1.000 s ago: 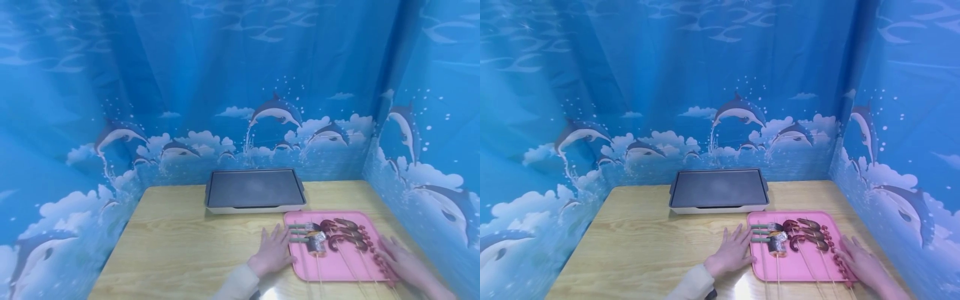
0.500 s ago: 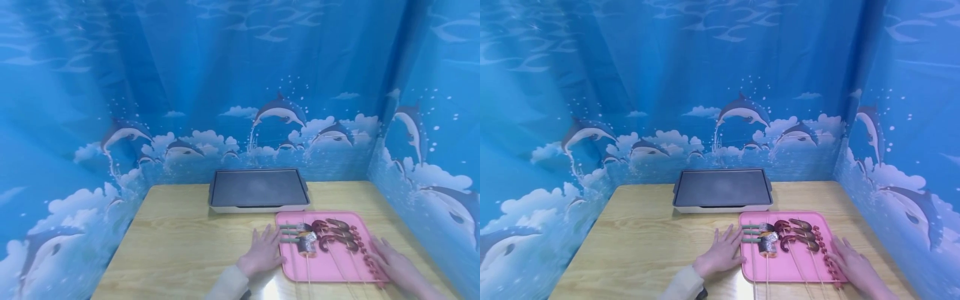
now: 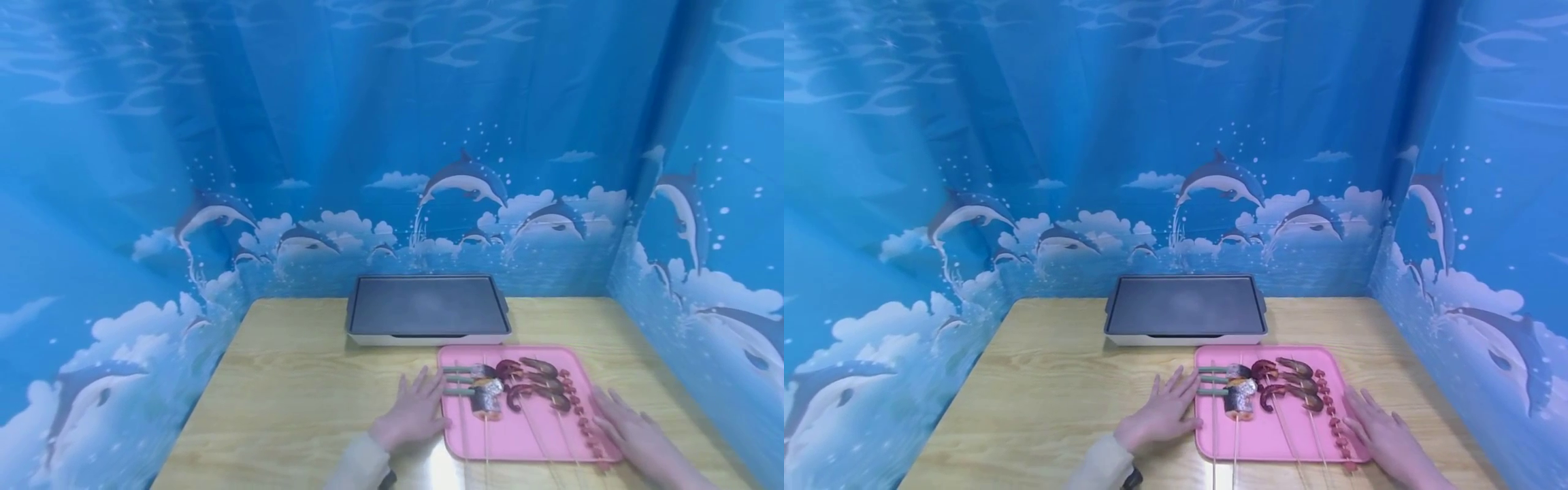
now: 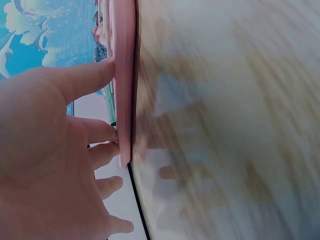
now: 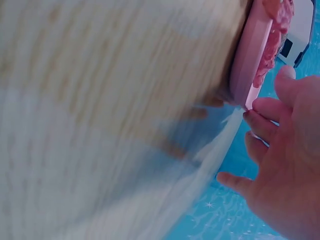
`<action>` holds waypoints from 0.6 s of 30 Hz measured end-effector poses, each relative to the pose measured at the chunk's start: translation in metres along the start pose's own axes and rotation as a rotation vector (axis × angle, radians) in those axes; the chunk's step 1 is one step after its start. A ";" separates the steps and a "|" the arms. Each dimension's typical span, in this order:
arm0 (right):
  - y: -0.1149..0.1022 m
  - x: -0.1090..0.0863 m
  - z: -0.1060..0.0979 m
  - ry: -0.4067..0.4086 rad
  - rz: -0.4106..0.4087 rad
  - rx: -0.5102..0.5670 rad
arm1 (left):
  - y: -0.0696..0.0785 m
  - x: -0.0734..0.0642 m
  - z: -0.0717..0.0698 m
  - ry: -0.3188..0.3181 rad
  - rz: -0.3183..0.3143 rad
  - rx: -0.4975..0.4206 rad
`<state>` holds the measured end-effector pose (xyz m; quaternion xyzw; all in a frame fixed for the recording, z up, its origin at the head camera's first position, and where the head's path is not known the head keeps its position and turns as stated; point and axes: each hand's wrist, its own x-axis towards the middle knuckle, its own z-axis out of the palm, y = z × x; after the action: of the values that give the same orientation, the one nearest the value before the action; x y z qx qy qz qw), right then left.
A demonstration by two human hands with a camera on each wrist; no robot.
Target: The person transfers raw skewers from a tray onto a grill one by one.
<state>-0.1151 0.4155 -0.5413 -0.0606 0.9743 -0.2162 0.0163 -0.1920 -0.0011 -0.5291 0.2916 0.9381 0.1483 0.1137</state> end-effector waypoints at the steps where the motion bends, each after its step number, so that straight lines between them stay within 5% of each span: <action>1: -0.001 0.000 0.000 -0.004 -0.005 0.008 | -0.003 -0.001 0.000 -0.001 0.002 -0.007; 7: -0.004 -0.001 0.008 -0.011 -0.052 -0.018 | -0.017 -0.009 0.000 0.005 0.020 -0.022; 18: -0.018 0.002 0.023 0.150 -0.241 -0.138 | -0.035 -0.028 -0.008 0.013 -0.011 -0.062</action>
<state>-0.1140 0.3893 -0.5545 -0.1615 0.9711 -0.1529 -0.0869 -0.1901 -0.0465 -0.5302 0.2820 0.9353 0.1788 0.1175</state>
